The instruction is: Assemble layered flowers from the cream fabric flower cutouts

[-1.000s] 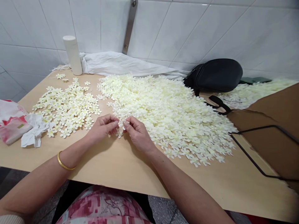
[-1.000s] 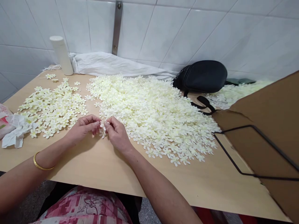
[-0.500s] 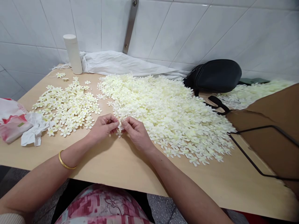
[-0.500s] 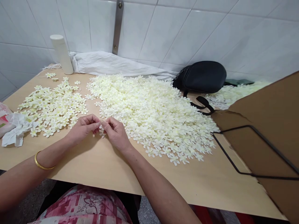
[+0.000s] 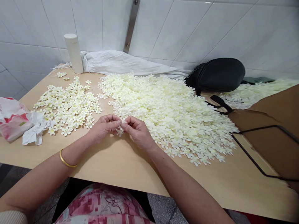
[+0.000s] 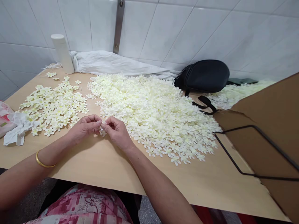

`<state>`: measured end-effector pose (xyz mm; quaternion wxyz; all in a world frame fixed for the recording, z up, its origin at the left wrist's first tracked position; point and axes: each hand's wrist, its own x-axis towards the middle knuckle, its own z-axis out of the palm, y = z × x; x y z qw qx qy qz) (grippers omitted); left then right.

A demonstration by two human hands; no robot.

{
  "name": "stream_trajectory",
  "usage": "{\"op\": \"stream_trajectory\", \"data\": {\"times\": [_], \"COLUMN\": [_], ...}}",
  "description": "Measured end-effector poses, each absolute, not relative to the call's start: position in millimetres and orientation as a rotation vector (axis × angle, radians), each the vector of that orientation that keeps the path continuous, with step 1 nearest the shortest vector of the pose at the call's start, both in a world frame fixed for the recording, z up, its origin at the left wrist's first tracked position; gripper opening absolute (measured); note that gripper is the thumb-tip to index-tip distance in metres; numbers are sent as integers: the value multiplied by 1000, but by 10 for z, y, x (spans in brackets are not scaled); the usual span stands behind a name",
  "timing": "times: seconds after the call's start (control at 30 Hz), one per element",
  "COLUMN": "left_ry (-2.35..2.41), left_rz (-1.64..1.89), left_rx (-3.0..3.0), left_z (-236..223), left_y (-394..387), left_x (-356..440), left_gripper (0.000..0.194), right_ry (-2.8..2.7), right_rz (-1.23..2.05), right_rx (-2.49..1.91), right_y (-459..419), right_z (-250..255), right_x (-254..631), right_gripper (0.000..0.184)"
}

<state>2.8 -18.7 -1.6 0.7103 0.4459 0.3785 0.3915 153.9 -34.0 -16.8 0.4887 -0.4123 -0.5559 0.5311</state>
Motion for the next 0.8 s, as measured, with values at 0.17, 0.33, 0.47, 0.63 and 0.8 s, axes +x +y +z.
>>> {"op": "stream_trajectory", "data": {"times": [0.17, 0.33, 0.47, 0.63, 0.8], "left_ry": [780, 781, 788, 838, 856], "left_rz": [883, 864, 749, 761, 717], "left_rx": [892, 742, 719, 727, 737], "left_z": [-15, -26, -37, -11, 32], "left_y": [-179, -145, -122, -125, -122], "left_x": [30, 27, 13, 8, -13], "left_gripper": [23, 25, 15, 7, 6], "right_ry": [-1347, -1336, -1358, -1446, -1507], "right_rz": [1235, 1227, 1256, 1283, 1341], "right_rx": [-1055, -1059, -1043, -1030, -966], "right_y": [-325, -329, -353, -353, -313], "right_z": [-177, -153, -115, -76, -58], "right_x": [1562, 1561, 1550, 1618, 1717], "right_gripper": [33, 35, 34, 28, 20]}}
